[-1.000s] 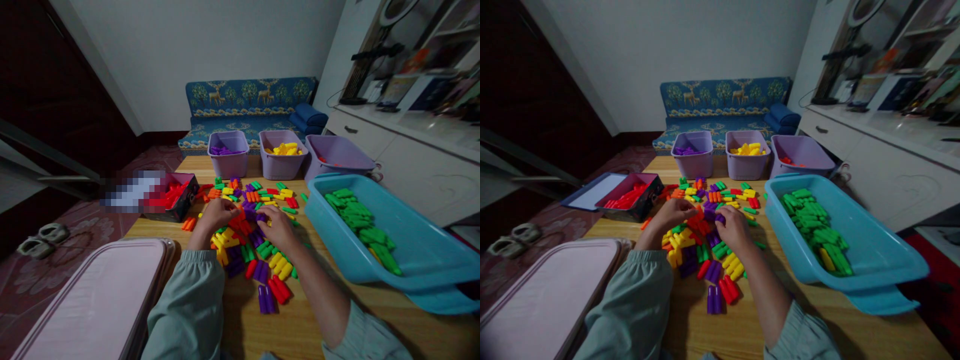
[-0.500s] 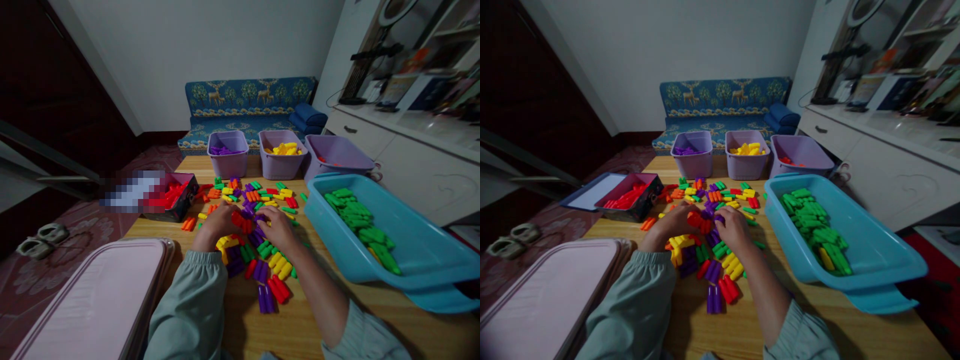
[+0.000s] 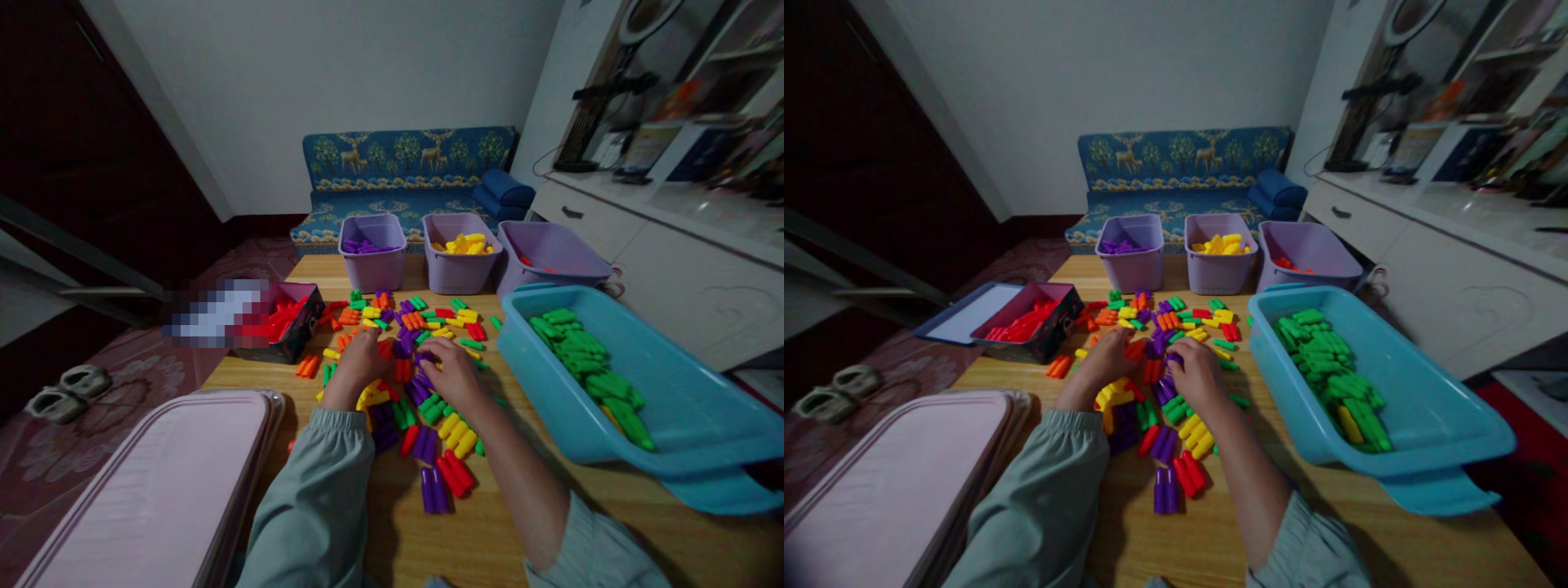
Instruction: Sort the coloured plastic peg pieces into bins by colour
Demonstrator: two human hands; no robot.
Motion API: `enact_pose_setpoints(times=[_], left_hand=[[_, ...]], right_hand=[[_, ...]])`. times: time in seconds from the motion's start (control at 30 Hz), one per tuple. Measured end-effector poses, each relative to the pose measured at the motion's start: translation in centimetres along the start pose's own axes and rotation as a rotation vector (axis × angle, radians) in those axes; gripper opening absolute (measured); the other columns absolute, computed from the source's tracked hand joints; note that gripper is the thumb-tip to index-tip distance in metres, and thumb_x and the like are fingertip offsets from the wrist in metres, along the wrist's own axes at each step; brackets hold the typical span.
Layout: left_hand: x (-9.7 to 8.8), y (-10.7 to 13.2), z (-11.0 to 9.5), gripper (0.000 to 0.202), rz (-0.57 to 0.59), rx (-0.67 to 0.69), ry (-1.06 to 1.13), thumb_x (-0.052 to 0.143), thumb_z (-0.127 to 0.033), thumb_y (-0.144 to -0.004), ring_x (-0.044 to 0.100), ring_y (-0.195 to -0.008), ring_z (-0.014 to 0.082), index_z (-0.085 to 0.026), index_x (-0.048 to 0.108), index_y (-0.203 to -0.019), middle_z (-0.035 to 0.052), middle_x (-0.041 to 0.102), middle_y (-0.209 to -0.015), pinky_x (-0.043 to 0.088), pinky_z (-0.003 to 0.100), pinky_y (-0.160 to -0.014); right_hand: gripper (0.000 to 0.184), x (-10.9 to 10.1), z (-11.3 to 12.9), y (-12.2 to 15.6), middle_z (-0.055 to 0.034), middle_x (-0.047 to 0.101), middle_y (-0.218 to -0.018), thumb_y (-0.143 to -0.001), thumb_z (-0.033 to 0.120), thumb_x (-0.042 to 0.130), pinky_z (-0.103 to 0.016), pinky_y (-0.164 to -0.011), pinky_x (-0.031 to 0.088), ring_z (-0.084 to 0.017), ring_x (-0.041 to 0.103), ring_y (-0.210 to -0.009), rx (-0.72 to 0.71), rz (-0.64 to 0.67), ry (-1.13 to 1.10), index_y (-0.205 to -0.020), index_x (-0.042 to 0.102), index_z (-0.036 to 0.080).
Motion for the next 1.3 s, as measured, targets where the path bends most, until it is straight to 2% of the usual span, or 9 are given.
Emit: enact_pose_setpoints(times=[0.17, 0.4, 0.5, 0.6, 0.67, 0.83, 0.93, 1.1, 1.3], left_hand=[[-0.2, 0.1, -0.2, 0.043, 0.046, -0.044, -0.212, 0.068, -0.016, -0.068, 0.062, -0.102, 0.0241, -0.012, 0.065, -0.110, 0.0184, 0.057, -0.123, 0.047, 0.029, -0.086], [0.2, 0.1, -0.5, 0.045, 0.067, -0.013, -0.227, 0.067, -0.019, -0.067, 0.063, -0.101, 0.0271, -0.015, 0.060, -0.111, 0.0134, 0.068, -0.105, 0.045, 0.031, -0.079], [0.2, -0.1, -0.3, 0.037, 0.064, -0.014, -0.189, 0.068, -0.023, -0.068, 0.063, -0.096, 0.0261, -0.016, 0.063, -0.103, 0.0115, 0.069, -0.099, 0.043, 0.030, -0.075], [0.1, -0.4, -0.3, 0.020, 0.060, -0.010, -0.012, 0.068, -0.027, -0.070, 0.061, -0.080, 0.0203, -0.015, 0.063, -0.086, 0.0046, 0.066, -0.081, 0.041, 0.027, -0.067], [0.0, -0.5, -0.5, 0.021, 0.091, -0.052, 0.217, 0.068, -0.033, -0.073, 0.058, -0.068, 0.0163, -0.015, 0.060, -0.079, 0.0012, 0.061, -0.070, 0.040, 0.025, -0.060], [0.0, -0.1, -1.9, 0.037, 0.352, -0.136, 0.956, 0.072, -0.047, -0.074, 0.059, -0.060, 0.0131, -0.012, 0.061, -0.081, 0.0037, 0.062, -0.070, 0.046, 0.023, -0.055], [0.1, 0.2, -2.6, 0.039, 0.470, -0.098, 1.215, 0.067, -0.048, -0.080, 0.062, -0.060, 0.0135, -0.010, 0.065, -0.089, 0.0080, 0.066, -0.075, 0.048, 0.023, -0.053], [0.3, 0.5, -2.8, 0.044, 0.569, -0.012, 1.272, 0.062, -0.047, -0.086, 0.064, -0.061, 0.0143, -0.007, 0.065, -0.105, 0.0107, 0.069, -0.078, 0.051, 0.023, -0.054], [-0.1, 0.9, -3.3, 0.053, 0.626, 0.033, 1.222, 0.069, -0.039, -0.083, 0.067, -0.064, 0.0153, -0.012, 0.057, -0.126, 0.0095, 0.071, -0.083, 0.054, 0.025, -0.059]], right_hand=[[0.020, 0.0, 0.0, 0.0, -0.0086, 0.070, -0.101, -0.079, 0.008, 0.058, -0.035, -0.094, 0.048, -0.021, 0.064, -0.098, -0.013, 0.000, 0.004, -0.091, 0.070, 0.018], [0.020, 0.1, -0.1, -0.1, -0.0095, 0.070, -0.101, -0.078, 0.007, 0.058, -0.036, -0.094, 0.049, -0.022, 0.064, -0.097, -0.013, -0.008, 0.006, -0.091, 0.071, 0.017], [0.020, 0.0, 0.0, -0.1, -0.0096, 0.070, -0.101, -0.078, 0.007, 0.058, -0.037, -0.093, 0.049, -0.022, 0.064, -0.096, -0.002, -0.002, 0.006, -0.091, 0.071, 0.017], [0.021, 0.0, 0.1, -0.1, -0.0098, 0.070, -0.101, -0.078, 0.007, 0.058, -0.038, -0.094, 0.049, -0.023, 0.064, -0.098, 0.007, -0.010, -0.019, -0.091, 0.070, 0.017], [0.022, 0.0, 0.1, -0.2, -0.0098, 0.070, -0.103, -0.077, 0.008, 0.059, -0.039, -0.094, 0.048, -0.023, 0.064, -0.099, 0.029, -0.035, -0.061, -0.094, 0.070, 0.017], [0.036, 0.1, 0.6, -0.3, -0.0086, 0.071, -0.102, -0.081, 0.028, 0.063, -0.035, -0.076, 0.054, -0.020, 0.067, -0.083, 0.204, -0.062, -0.393, -0.115, 0.063, 0.019], [0.046, 0.3, 1.3, -0.3, -0.0062, 0.072, -0.088, -0.081, 0.037, 0.064, -0.033, -0.068, 0.053, -0.019, 0.067, -0.073, 0.287, -0.008, -0.634, -0.122, 0.058, 0.018], [0.042, -0.2, 2.4, -0.4, -0.0024, 0.068, -0.075, -0.077, 0.044, 0.068, -0.030, -0.063, 0.051, -0.017, 0.062, -0.064, 0.336, 0.016, -0.813, -0.110, 0.064, 0.019], [0.034, -1.0, 2.0, -0.5, -0.0028, 0.068, -0.078, -0.067, 0.042, 0.074, -0.029, -0.064, 0.047, -0.016, 0.060, -0.067, 0.388, -0.079, -0.785, -0.088, 0.065, 0.017]])
Point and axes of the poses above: each hand's wrist, its own y-axis away from the middle knuckle, its own x-axis out of the palm, z = x × y, the point moved 2 cm from there along -y, towards the middle knuckle
